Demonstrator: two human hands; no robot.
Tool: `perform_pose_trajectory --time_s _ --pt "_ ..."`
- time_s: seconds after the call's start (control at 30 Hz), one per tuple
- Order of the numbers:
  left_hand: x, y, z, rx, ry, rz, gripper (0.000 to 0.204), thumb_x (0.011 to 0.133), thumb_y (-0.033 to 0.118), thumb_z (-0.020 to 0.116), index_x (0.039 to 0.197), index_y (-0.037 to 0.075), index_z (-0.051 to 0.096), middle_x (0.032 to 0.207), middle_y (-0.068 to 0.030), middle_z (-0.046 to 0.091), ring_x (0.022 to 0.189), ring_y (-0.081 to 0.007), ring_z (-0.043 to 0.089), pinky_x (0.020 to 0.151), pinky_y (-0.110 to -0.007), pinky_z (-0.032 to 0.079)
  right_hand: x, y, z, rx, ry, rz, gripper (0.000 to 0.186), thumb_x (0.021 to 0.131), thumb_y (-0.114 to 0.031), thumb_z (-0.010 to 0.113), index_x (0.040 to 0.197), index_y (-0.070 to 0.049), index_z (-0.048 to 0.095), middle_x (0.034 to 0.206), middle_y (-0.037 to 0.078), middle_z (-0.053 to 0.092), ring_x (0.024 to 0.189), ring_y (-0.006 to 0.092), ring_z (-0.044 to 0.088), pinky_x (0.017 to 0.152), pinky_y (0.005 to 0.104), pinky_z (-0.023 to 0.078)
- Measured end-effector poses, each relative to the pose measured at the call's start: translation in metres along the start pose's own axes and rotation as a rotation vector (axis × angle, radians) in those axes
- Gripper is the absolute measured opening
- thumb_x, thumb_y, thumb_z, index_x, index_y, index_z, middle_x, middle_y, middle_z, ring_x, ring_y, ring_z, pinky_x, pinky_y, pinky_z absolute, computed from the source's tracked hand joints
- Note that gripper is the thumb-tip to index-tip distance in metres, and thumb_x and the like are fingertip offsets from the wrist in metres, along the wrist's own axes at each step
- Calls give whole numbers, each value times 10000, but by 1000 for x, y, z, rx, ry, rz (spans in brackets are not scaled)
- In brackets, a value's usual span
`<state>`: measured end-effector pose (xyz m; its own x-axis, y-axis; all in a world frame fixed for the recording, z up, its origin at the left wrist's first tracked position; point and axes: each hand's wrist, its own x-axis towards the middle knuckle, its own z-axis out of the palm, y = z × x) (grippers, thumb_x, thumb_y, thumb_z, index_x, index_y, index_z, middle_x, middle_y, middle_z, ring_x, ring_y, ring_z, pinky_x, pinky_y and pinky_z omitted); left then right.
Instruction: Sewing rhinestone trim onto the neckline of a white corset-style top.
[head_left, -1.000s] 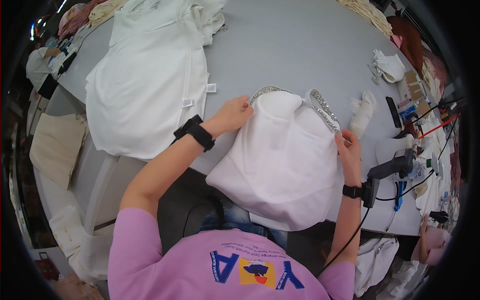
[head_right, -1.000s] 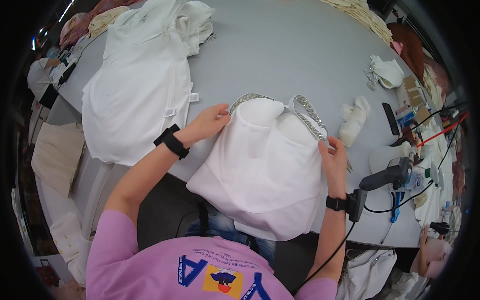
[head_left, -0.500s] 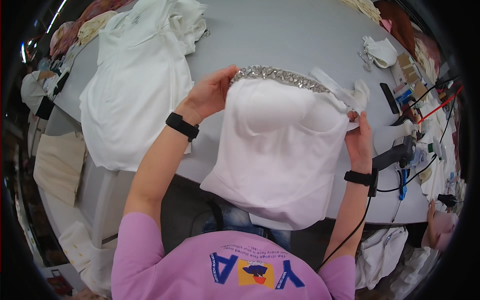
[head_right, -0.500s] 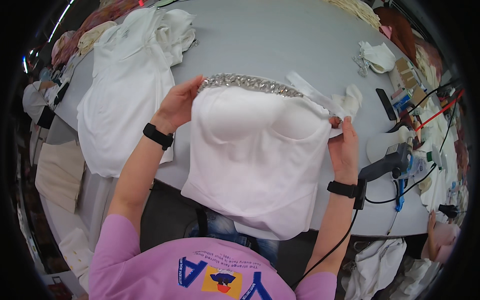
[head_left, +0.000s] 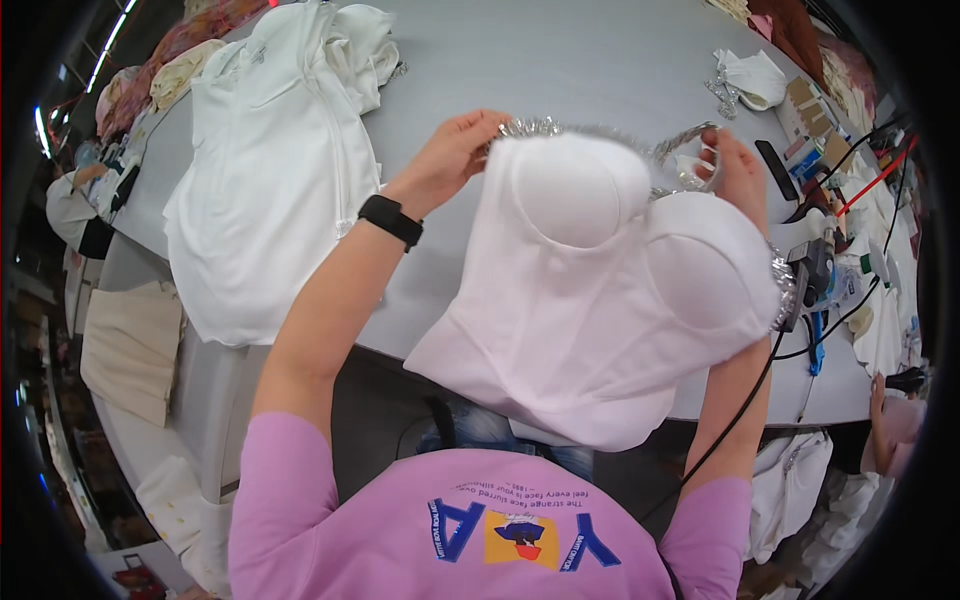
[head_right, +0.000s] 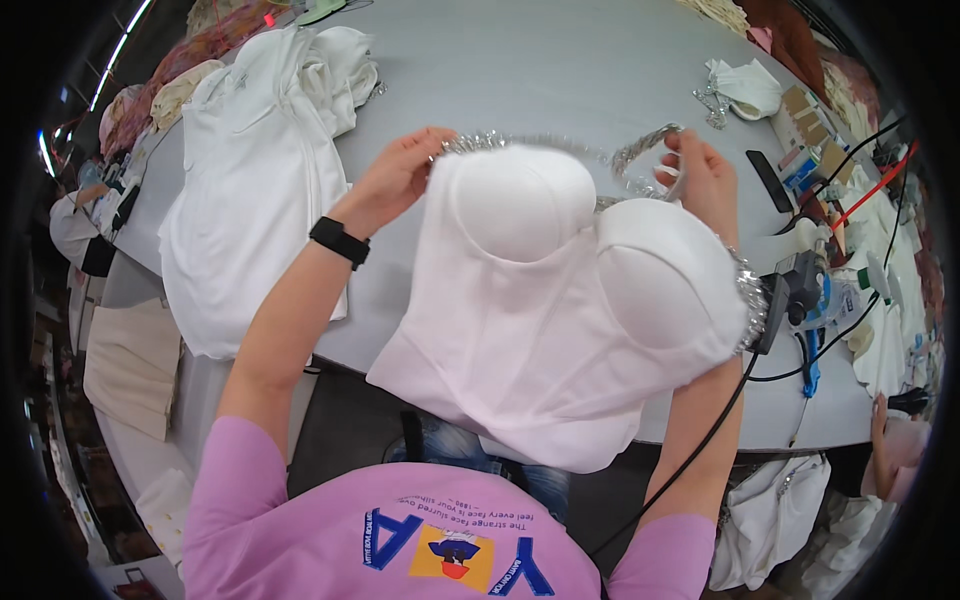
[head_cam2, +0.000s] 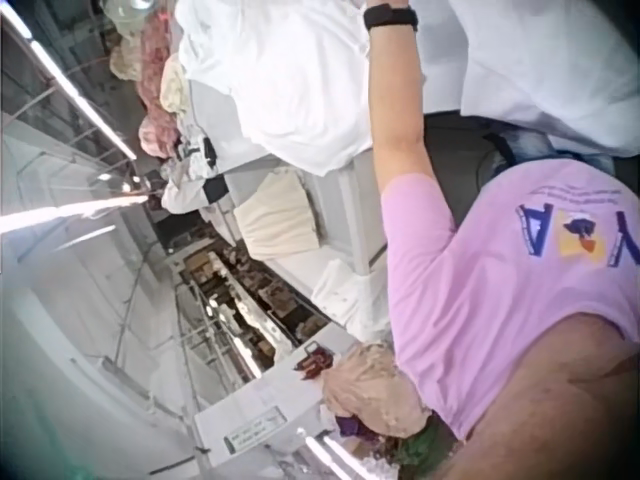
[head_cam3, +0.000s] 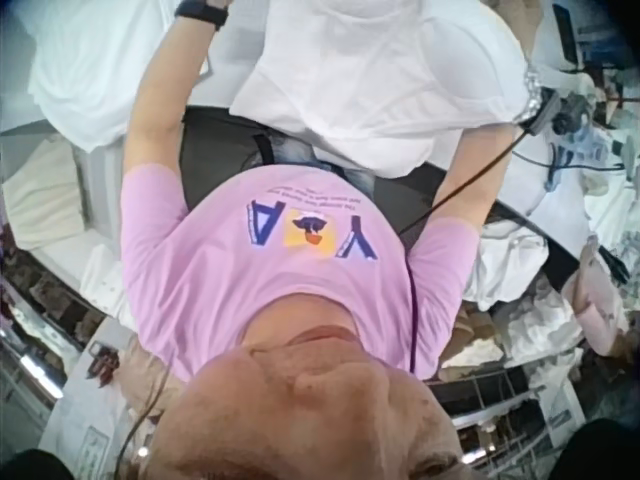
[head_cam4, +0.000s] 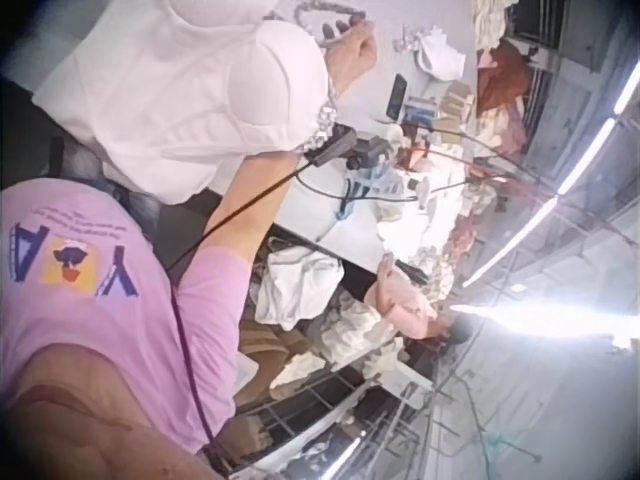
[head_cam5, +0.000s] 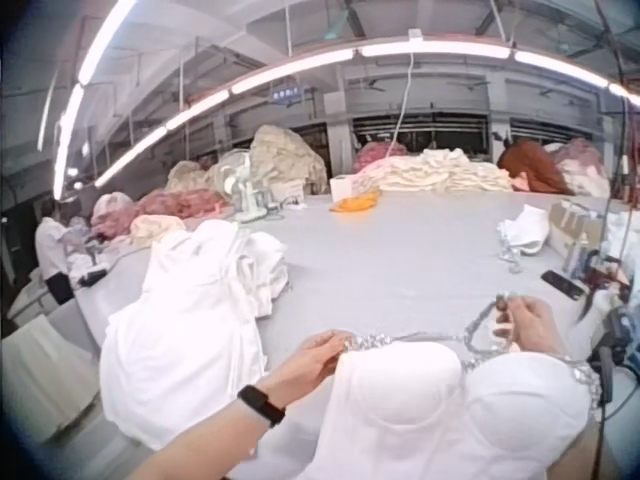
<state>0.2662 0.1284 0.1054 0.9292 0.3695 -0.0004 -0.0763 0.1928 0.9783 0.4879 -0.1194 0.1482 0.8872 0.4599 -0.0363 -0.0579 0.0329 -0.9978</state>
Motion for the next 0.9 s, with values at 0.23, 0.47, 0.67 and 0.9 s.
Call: perform_pose_trajectory --time_s 0.23,0.47,0.67,0.9 --pt "-20 -37 -2 346 116 -280 666 871 362 536 1340 -22 259 1331 -161 344 1212 -224 367 989 -358 324 -10 82 -56 -392 -122 -74 263 861 -206 551 955 34 603 827 27 602 734 78 524 619 215 411" --pt "-84 -34 5 337 108 -436 750 856 343 558 1361 -55 172 1282 -198 391 1205 -248 399 970 -366 372 -70 74 -100 -446 3 74 332 886 -309 515 939 6 607 807 46 608 606 74 505 531 198 400" --pt "-112 -52 4 113 -84 -581 514 870 242 559 1251 -56 386 1131 -113 547 1005 -164 553 863 -323 458 -101 69 -70 -452 -171 242 427 805 -306 632 1039 43 552 721 51 597 508 69 464 426 191 337" --pt "-106 -61 20 98 -119 -528 411 877 178 546 1205 -44 438 1137 -86 553 1000 -133 547 880 -286 437 -86 101 -56 -781 37 -302 441 744 -105 665 1129 34 500 802 85 601 526 101 511 425 242 389"
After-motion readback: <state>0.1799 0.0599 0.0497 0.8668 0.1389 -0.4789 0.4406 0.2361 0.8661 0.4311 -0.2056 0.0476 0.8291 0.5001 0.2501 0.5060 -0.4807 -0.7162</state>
